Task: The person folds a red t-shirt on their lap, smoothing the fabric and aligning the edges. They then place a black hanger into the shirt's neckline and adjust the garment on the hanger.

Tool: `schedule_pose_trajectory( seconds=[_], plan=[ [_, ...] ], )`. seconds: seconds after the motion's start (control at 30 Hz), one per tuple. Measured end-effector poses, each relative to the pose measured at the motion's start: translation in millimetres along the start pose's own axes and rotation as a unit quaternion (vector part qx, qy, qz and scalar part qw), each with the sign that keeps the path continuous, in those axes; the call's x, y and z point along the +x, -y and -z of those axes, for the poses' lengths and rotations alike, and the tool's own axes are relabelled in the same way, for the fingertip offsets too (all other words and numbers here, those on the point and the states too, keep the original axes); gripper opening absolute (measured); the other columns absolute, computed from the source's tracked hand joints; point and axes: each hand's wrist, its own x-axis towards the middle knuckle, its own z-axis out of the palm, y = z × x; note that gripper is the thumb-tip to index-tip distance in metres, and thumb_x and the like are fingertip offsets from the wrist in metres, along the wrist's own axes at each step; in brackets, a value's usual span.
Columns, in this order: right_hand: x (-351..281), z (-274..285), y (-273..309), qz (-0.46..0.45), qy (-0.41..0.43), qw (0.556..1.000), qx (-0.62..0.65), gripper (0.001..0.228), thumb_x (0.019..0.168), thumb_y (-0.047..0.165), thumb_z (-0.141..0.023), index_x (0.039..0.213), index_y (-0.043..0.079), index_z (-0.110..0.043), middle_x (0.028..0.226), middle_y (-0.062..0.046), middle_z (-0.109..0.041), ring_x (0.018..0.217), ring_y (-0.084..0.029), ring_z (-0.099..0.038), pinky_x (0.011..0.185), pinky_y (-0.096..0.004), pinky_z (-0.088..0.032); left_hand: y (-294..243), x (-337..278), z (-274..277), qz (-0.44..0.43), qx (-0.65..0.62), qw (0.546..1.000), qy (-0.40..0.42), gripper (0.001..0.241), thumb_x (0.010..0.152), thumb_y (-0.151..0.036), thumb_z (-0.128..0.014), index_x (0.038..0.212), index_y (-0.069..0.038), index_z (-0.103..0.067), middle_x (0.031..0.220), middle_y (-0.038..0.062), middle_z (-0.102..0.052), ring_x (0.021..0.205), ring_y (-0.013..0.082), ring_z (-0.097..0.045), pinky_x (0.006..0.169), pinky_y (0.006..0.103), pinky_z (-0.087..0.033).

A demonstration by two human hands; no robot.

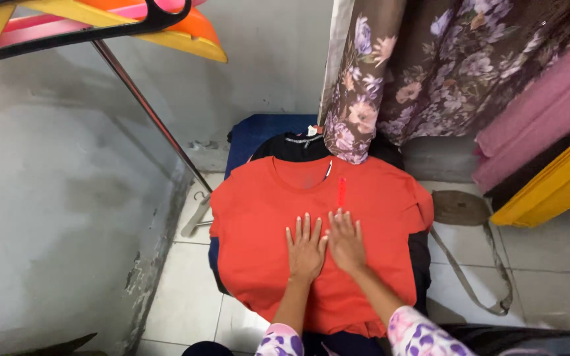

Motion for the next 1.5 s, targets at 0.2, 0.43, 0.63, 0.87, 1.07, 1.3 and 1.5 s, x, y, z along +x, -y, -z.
schedule_pose_trajectory(
  seconds=[0.2,0.43,0.63,0.87,1.07,1.3,1.5],
  plan=[
    [6.2,56.6,-59.8,0.103,0.011,0.993,0.059,0.063,0.097,0.052,-0.052,0.154,0.027,-0.043,0.165,-0.002,-0.034,0.154,-0.024,-0.026,0.122,-0.048,-0.02,64.7,-16.4,36.2,0.082,0.064,0.991,-0.089,0.078,0.093,-0.059,-0.056,0.158,-0.021,-0.036,0.168,0.007,-0.025,0.153,0.0323,-0.024,0.122,0.0513,-0.02],
    [50.7,54.9,-77.6,-0.077,-0.13,0.985,-0.086,0.069,0.101,0.044,-0.044,0.159,0.008,-0.037,0.167,-0.026,-0.03,0.153,-0.04,-0.03,0.122,-0.055,-0.024,117.0,-24.3,43.0,0.201,0.104,0.971,-0.071,0.076,0.098,-0.061,-0.042,0.16,-0.017,-0.032,0.168,0.014,-0.024,0.154,0.0363,-0.022,0.121,0.0519,-0.021],
    [112.5,20.5,-84.1,0.247,-0.157,0.953,-0.079,0.07,0.106,0.05,-0.035,0.166,0.018,-0.018,0.174,-0.005,-0.012,0.16,-0.023,-0.011,0.129,-0.045,-0.01,117.1,-23.7,38.9,0.206,0.099,0.971,-0.07,0.075,0.098,-0.06,-0.042,0.159,-0.019,-0.033,0.169,0.014,-0.023,0.154,0.0357,-0.022,0.121,0.0514,-0.021],
    [136.8,-8.1,-34.2,-0.033,-0.125,0.991,-0.034,0.067,0.101,0.051,-0.042,0.153,0.008,-0.043,0.158,-0.016,-0.044,0.143,-0.04,-0.039,0.119,-0.063,-0.023,119.1,-26.1,32.6,0.195,0.106,0.97,-0.095,0.075,0.096,-0.058,-0.046,0.159,-0.017,-0.035,0.167,0.016,-0.026,0.152,0.0376,-0.026,0.12,0.0527,-0.024],
    [88.2,22.4,85.3,0.248,0.03,0.961,0.119,0.064,0.101,0.047,-0.048,0.157,0.017,-0.039,0.167,-0.013,-0.027,0.155,-0.031,-0.02,0.122,-0.05,-0.017,122.6,-24.1,32.6,0.186,0.104,0.97,-0.115,0.076,0.095,-0.056,-0.051,0.158,-0.016,-0.036,0.167,0.017,-0.026,0.152,0.0387,-0.026,0.119,0.0525,-0.025],
    [193.4,-38.8,118.3,0.237,0.129,0.958,0.095,0.065,0.103,0.058,-0.027,0.159,0.025,-0.032,0.169,-0.007,-0.019,0.156,-0.025,-0.013,0.124,-0.05,-0.008,125.9,-24.4,25.7,0.185,0.107,0.971,-0.105,0.076,0.096,-0.056,-0.05,0.159,-0.017,-0.033,0.167,0.016,-0.023,0.151,0.0373,-0.025,0.118,0.0525,-0.023],
    [211.9,-70.0,169.5,0.135,0.117,0.98,0.082,0.065,0.103,0.053,-0.031,0.159,0.019,-0.033,0.17,-0.01,-0.016,0.158,-0.029,-0.004,0.124,-0.052,0.001,125.7,-23.3,28.2,0.203,0.093,0.972,-0.073,0.076,0.098,-0.058,-0.045,0.161,-0.018,-0.029,0.169,0.014,-0.019,0.154,0.035,-0.018,0.12,0.0504,-0.017]
  ],
)
